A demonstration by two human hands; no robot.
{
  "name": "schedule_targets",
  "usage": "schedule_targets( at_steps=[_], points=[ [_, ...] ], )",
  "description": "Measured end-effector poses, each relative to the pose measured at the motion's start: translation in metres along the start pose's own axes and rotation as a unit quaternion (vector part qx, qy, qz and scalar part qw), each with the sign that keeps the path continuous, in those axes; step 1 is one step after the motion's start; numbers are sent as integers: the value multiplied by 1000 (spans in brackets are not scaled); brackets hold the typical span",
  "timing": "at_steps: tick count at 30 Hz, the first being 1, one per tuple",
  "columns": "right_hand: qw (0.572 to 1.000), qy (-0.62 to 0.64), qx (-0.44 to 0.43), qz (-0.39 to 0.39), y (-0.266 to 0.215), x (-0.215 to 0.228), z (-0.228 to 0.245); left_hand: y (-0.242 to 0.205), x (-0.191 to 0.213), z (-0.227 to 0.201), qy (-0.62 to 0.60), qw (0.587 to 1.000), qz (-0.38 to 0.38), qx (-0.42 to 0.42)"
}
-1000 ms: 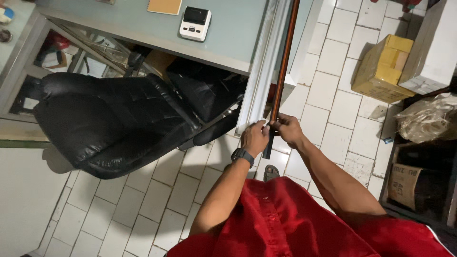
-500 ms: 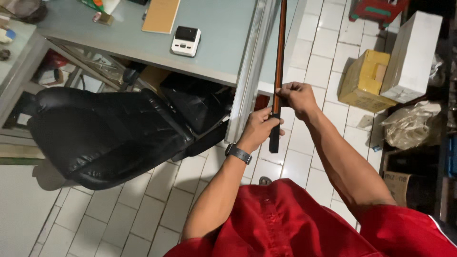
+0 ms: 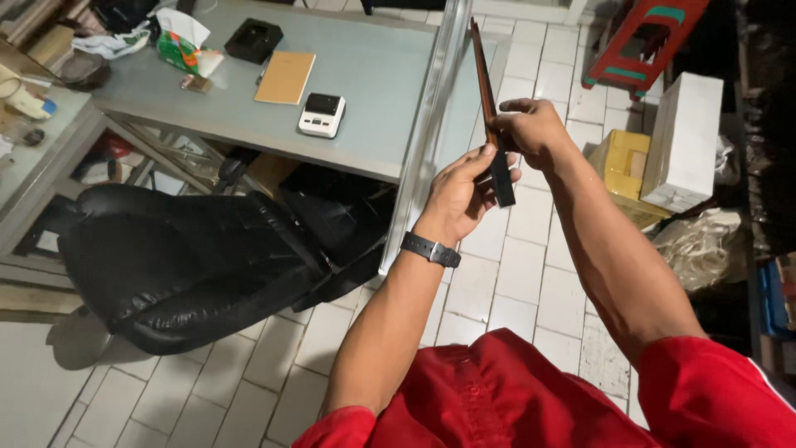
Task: The person repeatedly picks up long metal profiles from a desk and places them into a vertical storage rack. The person handles the profiles one at a time, moving between the desk and the rack multiple times to organize the materials.
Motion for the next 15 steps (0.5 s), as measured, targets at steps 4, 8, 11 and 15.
schedule_targets(
  at_steps=[4,8,11,15],
  points=[
    [999,33,-3,10,-7,-6,2,2,5,7,-11,999,-37,3],
    [996,81,-25,13,-15,-10,-7,17,25,28,56,996,-67,0],
    [992,112,-56,17,-28,-20,-28,-6,26,28,155,985,-72,9],
    [988,128,-90,15,-38,-27,-58,-14,53,57,267,960,-68,42]
  ],
)
Point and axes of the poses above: each hand's wrist, its own y-axis towards the middle knuckle, its own x-axis out of the back of the hand, z = x × y, the point moved 6 cm from there along y, towards the middle knuckle, and after that the axes turned 6 degrees about z, right-handed, at the moved point
